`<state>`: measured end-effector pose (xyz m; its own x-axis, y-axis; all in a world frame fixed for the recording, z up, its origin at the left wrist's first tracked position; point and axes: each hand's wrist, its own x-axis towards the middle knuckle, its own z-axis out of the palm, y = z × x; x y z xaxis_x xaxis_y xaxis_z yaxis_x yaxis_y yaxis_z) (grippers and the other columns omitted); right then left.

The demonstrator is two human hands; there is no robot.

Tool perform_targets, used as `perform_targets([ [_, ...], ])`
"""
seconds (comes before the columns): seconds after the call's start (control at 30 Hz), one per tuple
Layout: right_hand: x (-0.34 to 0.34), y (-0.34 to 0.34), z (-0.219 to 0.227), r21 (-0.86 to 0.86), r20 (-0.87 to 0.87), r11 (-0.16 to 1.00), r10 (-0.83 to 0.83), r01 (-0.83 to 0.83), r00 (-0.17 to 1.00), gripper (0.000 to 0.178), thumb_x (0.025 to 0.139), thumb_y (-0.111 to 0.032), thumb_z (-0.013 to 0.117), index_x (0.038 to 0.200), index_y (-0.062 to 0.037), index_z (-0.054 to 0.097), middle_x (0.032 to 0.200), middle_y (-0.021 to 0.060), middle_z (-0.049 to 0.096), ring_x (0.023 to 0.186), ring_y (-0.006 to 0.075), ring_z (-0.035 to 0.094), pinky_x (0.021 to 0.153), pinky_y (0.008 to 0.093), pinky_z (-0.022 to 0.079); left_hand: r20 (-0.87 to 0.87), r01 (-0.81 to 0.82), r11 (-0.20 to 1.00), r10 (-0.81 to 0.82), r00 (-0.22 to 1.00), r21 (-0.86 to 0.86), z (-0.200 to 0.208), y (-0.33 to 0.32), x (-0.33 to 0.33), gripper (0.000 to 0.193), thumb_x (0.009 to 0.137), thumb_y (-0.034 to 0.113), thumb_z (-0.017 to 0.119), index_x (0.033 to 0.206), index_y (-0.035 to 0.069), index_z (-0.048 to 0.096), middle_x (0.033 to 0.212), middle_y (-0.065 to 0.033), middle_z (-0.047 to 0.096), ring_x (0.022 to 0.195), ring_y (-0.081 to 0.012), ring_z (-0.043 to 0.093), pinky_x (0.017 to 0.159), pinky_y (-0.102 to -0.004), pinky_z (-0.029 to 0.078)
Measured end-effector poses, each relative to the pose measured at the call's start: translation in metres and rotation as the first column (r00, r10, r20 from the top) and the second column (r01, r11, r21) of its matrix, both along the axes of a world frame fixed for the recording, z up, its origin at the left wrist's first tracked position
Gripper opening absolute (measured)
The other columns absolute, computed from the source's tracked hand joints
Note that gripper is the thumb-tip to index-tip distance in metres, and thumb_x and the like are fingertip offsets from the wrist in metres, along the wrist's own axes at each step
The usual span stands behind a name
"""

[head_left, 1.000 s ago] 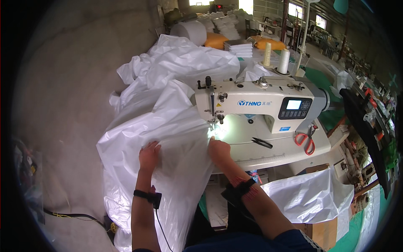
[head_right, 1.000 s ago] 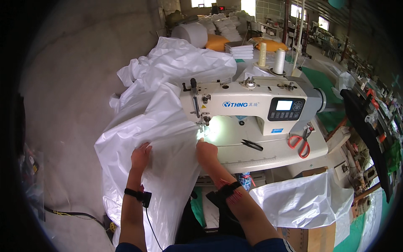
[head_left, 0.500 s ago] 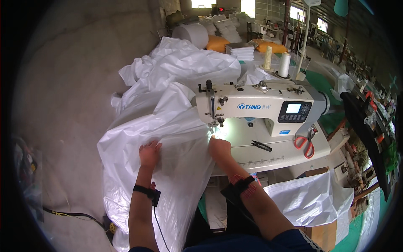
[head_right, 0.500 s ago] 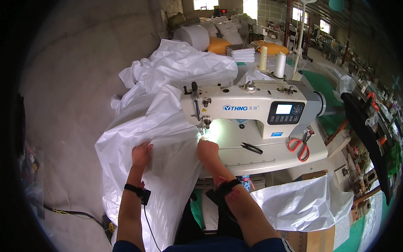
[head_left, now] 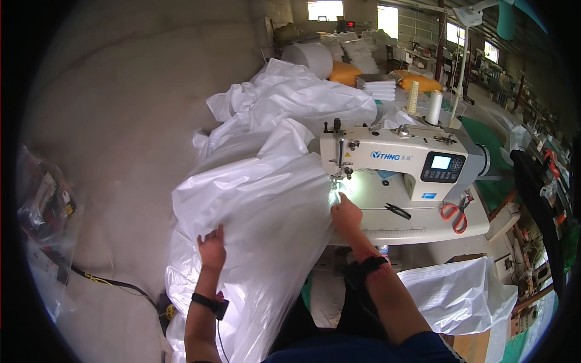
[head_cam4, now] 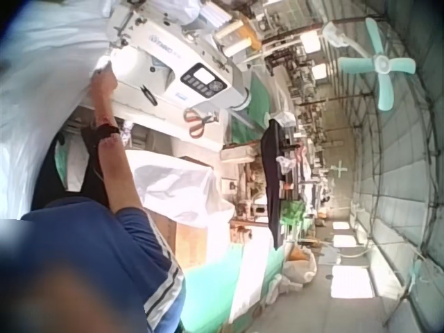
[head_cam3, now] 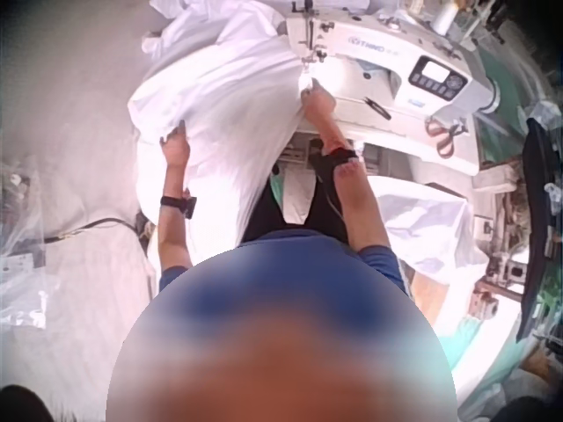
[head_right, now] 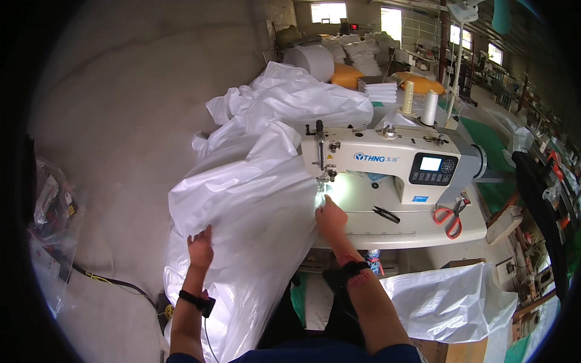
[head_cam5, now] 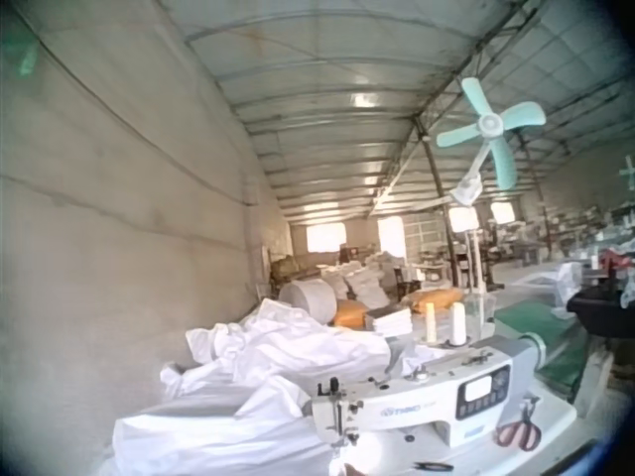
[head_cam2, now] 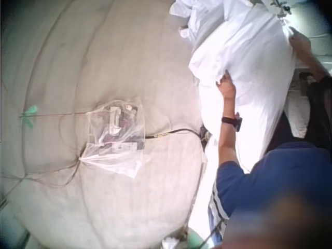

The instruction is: Sewing large white plastic sheets using an industrial sewing machine.

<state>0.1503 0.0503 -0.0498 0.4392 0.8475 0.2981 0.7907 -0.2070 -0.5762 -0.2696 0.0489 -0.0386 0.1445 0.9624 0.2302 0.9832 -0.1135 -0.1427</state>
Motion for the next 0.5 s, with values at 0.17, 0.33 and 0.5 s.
perform_targets([
  [0.17, -0.004, -0.021, -0.011, 0.202, -0.080, 0.977, 0.090, -0.073, 0.993, 0.043, 0.082, -0.015, 0.064, 0.124, -0.0066, 0.057, 0.089, 0.0097, 0.066, 0.077, 0.0277, 0.066, 0.069, 0.0421, 0.052, 0.480, -0.101, 0.885, -0.148, 0.865, 0.455, 0.094, 0.013, -0.063, 0.041, 0.072, -0.010, 0.051, 0.103, 0.006, 0.072, 0.099, -0.0174, 0.070, 0.093, -0.0346, 0.069, 0.088, -0.0428, 0.053],
  [0.33, -0.005, -0.020, -0.019, 0.350, -0.174, 0.936, 0.096, -0.030, 0.980, 0.039, 0.083, -0.012, 0.063, 0.121, -0.0054, 0.058, 0.089, 0.0077, 0.064, 0.076, 0.0229, 0.064, 0.068, 0.0375, 0.051, 0.510, 0.099, 0.714, -0.582, 0.633, 0.693, 0.234, -0.023, -0.003, 0.038, 0.071, -0.015, 0.052, 0.100, 0.001, 0.069, 0.097, -0.0178, 0.069, 0.090, -0.0336, 0.068, 0.082, -0.0358, 0.052],
  [0.5, -0.026, -0.053, -0.011, 0.359, -0.450, 0.933, 0.168, 0.006, 0.877, 0.032, 0.091, -0.015, 0.061, 0.120, -0.0028, 0.059, 0.092, 0.0070, 0.064, 0.076, 0.0166, 0.063, 0.068, 0.0315, 0.051, 0.326, 0.290, 0.639, -0.668, 0.669, 0.713, 0.294, -0.098, 0.069, 0.037, 0.066, -0.013, 0.058, 0.099, 0.002, 0.067, 0.090, -0.0183, 0.067, 0.083, -0.0348, 0.067, 0.079, -0.0340, 0.053],
])
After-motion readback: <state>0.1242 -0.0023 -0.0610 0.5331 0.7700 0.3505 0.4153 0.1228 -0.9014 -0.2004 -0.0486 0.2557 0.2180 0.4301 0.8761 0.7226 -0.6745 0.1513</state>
